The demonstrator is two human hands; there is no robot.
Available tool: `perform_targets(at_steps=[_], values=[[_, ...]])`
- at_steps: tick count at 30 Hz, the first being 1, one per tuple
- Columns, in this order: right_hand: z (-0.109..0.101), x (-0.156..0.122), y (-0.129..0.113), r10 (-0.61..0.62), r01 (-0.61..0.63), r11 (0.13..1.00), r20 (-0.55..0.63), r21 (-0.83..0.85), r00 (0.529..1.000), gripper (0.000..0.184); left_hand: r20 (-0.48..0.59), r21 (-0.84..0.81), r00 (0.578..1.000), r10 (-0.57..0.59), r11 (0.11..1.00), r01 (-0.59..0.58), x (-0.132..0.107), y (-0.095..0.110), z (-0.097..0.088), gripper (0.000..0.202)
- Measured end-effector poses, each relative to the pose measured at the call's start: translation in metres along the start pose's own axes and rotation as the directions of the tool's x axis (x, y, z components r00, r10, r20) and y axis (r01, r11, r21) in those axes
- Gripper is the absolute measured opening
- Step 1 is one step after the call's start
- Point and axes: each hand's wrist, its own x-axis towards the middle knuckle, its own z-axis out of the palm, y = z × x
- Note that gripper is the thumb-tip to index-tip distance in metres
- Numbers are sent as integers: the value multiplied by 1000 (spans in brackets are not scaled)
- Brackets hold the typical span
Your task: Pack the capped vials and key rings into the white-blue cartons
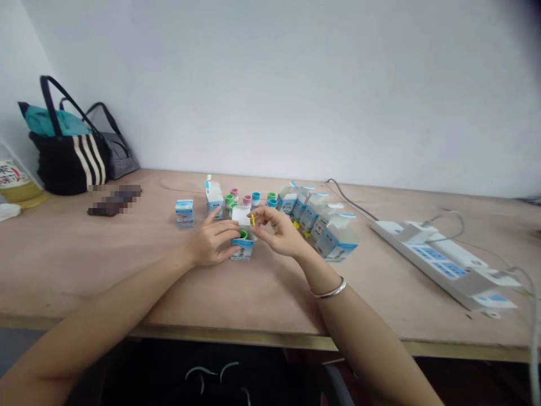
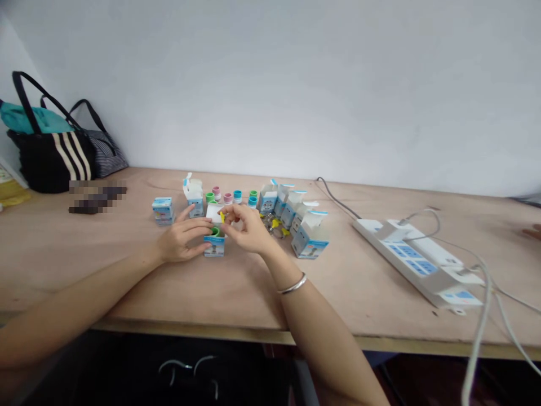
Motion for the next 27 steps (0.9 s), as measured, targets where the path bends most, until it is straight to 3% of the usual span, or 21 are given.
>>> perform_targets(at_steps=[5, 13, 17, 22, 25, 27], values=[[1, 0, -3, 16, -19, 996, 25, 85, 1000, 22, -21, 3, 1000, 9, 1000, -9, -1, 0, 1, 22], [-1, 0, 1, -38, 43, 997, 72, -60, 997, 16, -6, 27, 1000, 2, 1000, -2, -2, -1, 3, 28], [1, -1, 6, 0, 1, 998, 18, -56, 1000, 20, -4, 37, 1000, -9, 999, 9, -2, -2, 3, 29], [7, 0, 14, 143, -134, 988, -144, 74, 979, 19, -76, 58, 997, 4, 998, 0, -2, -2, 1, 38], [10, 0, 18, 271, -237, 941, -119, 241, 955, 17, -229, 34, 972, -54, 997, 63, -2, -2, -1, 42], [12, -1, 19, 331, -300, 911, -68, 285, 941, 20, -257, 38, 964, -70, 996, 82, -3, -1, -2, 37]])
